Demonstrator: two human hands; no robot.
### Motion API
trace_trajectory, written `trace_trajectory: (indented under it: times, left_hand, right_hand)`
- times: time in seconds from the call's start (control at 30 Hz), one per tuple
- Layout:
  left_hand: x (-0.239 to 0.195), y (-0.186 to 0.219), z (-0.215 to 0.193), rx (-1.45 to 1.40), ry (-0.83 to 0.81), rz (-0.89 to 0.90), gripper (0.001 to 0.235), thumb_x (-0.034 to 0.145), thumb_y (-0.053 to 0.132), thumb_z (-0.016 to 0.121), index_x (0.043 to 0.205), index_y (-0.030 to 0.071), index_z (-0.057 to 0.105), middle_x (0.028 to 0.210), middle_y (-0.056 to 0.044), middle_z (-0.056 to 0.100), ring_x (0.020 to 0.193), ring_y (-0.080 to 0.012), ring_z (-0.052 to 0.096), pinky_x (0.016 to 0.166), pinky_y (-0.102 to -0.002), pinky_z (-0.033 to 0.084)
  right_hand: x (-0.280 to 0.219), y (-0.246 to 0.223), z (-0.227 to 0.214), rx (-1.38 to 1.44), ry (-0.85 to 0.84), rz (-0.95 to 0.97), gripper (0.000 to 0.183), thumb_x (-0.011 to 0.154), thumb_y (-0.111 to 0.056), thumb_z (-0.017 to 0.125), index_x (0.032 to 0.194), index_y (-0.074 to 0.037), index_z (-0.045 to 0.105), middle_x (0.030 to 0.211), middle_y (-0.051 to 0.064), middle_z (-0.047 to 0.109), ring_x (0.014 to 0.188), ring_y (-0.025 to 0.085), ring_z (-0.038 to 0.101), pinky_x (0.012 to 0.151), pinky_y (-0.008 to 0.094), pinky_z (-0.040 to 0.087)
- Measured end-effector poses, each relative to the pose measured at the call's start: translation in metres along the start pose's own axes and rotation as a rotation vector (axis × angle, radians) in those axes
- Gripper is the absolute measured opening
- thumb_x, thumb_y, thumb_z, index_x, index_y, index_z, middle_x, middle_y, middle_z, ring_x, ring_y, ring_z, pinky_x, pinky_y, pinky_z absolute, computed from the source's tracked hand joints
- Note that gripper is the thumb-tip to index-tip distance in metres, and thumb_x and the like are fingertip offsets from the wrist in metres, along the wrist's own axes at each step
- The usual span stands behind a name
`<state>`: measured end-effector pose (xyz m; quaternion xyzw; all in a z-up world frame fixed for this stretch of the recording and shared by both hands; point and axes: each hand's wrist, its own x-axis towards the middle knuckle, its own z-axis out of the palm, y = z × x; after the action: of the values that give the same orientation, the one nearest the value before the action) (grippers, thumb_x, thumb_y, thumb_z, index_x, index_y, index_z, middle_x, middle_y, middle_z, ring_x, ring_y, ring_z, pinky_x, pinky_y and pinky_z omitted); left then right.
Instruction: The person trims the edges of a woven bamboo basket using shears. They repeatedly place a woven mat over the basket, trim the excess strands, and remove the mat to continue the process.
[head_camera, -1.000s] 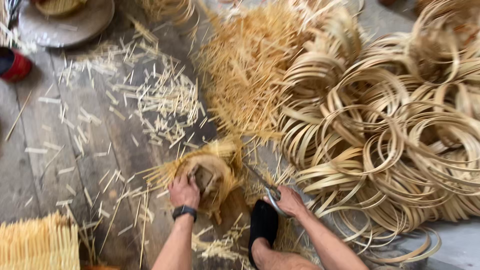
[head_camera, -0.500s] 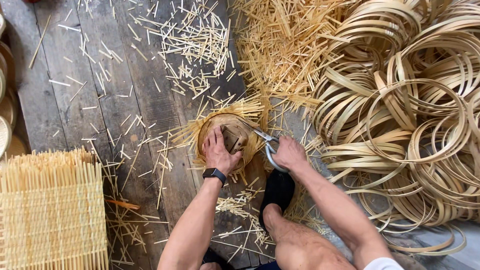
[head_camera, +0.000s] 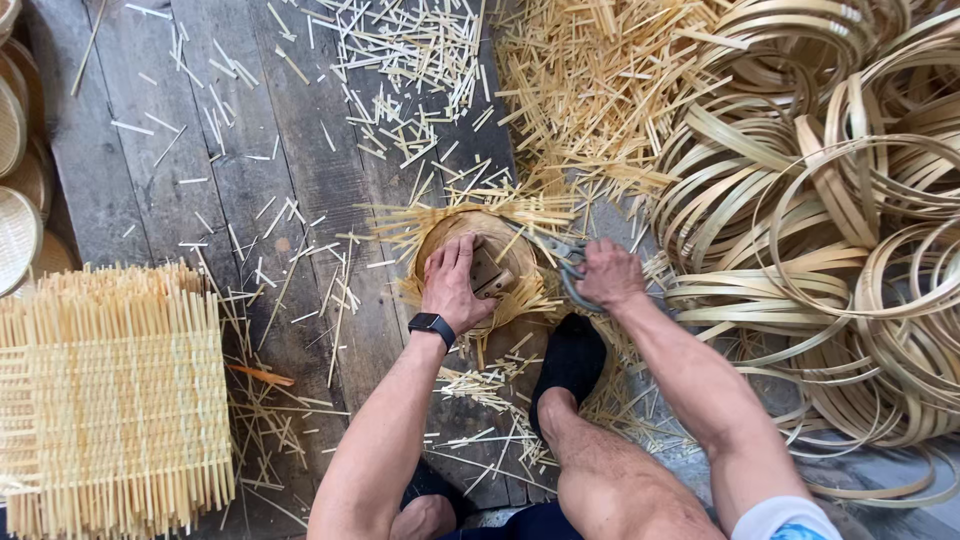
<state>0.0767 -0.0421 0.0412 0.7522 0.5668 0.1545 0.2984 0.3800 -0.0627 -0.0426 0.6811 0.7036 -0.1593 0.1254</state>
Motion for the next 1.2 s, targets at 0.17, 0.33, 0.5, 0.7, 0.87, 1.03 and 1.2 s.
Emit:
trace_trajectory:
  times: [0.17,0.33,0.5,0.7,0.87,1.03,1.2]
  left_hand:
    - [-0.001,-0.001,-0.004,0.000,-0.031,0.078,0.107,0.052,0.022,0.089,0.146,0.011,0.040,0.138,-0.014,0.053,0.130,-0.0394,0.048,0.113,-0.051,0.036]
    - [0.001,-0.009,-0.014,-0.015,-0.104,0.141,0.106,0.052,0.021,0.088,0.145,0.010,0.041,0.136,-0.015,0.054,0.131,-0.0395,0.049,0.113,-0.050,0.036]
    - [0.001,-0.010,-0.016,0.024,-0.189,0.157,0.103,0.052,0.020,0.087,0.145,0.011,0.042,0.135,-0.015,0.055,0.129,-0.0400,0.049,0.116,-0.049,0.036]
    - [0.001,-0.007,-0.017,0.045,-0.285,0.183,0.105,0.050,0.015,0.087,0.145,0.010,0.040,0.137,-0.016,0.053,0.131,-0.0410,0.046,0.118,-0.049,0.032]
    - [-0.005,0.003,-0.017,0.254,-0.197,0.169,0.103,0.053,0.026,0.086,0.145,0.012,0.040,0.143,-0.022,0.049,0.139,-0.0448,0.039,0.122,-0.055,0.022]
    - [-0.025,0.023,0.016,0.258,0.045,-0.368,0.132,0.061,0.063,0.089,0.151,0.000,0.017,0.141,-0.041,0.037,0.139,-0.0517,0.036,0.111,-0.065,0.013]
    - [-0.032,0.022,0.038,0.171,-0.042,-0.259,0.135,0.065,0.041,0.084,0.159,-0.006,-0.001,0.142,-0.037,0.044,0.131,-0.0504,0.047,0.119,-0.058,0.024]
  right_hand:
    - [0.004,0.007,-0.001,-0.061,0.207,-0.087,0.042,0.085,-0.041,0.069,0.099,-0.003,0.064,0.095,0.016,0.063,0.087,0.028,0.065,0.072,0.045,0.058]
    - [0.018,-0.008,0.016,-0.109,0.277,-0.131,0.047,0.075,-0.038,0.078,0.098,0.001,0.066,0.091,0.015,0.063,0.081,0.025,0.065,0.067,0.038,0.058]
    - [0.010,0.006,0.010,-0.022,0.305,-0.197,0.049,0.071,-0.043,0.079,0.093,-0.001,0.065,0.092,0.016,0.062,0.083,0.028,0.064,0.067,0.041,0.059]
    - [0.014,-0.012,0.005,-0.145,0.478,-0.226,0.026,0.088,-0.030,0.064,0.093,-0.006,0.059,0.087,0.013,0.059,0.080,0.027,0.063,0.069,0.042,0.057]
    - [0.023,0.001,-0.001,-0.034,0.109,-0.162,0.022,0.102,-0.023,0.047,0.094,-0.006,0.057,0.081,0.014,0.054,0.073,0.027,0.062,0.065,0.044,0.057]
    - [0.028,0.003,-0.026,0.022,-0.272,-0.145,0.032,0.094,-0.041,0.052,0.096,-0.010,0.062,0.084,0.009,0.055,0.077,0.026,0.061,0.084,0.047,0.056]
    - [0.016,-0.019,-0.032,-0.160,0.198,-0.230,0.039,0.089,-0.043,0.052,0.101,-0.007,0.057,0.095,0.016,0.056,0.086,0.028,0.057,0.082,0.044,0.051]
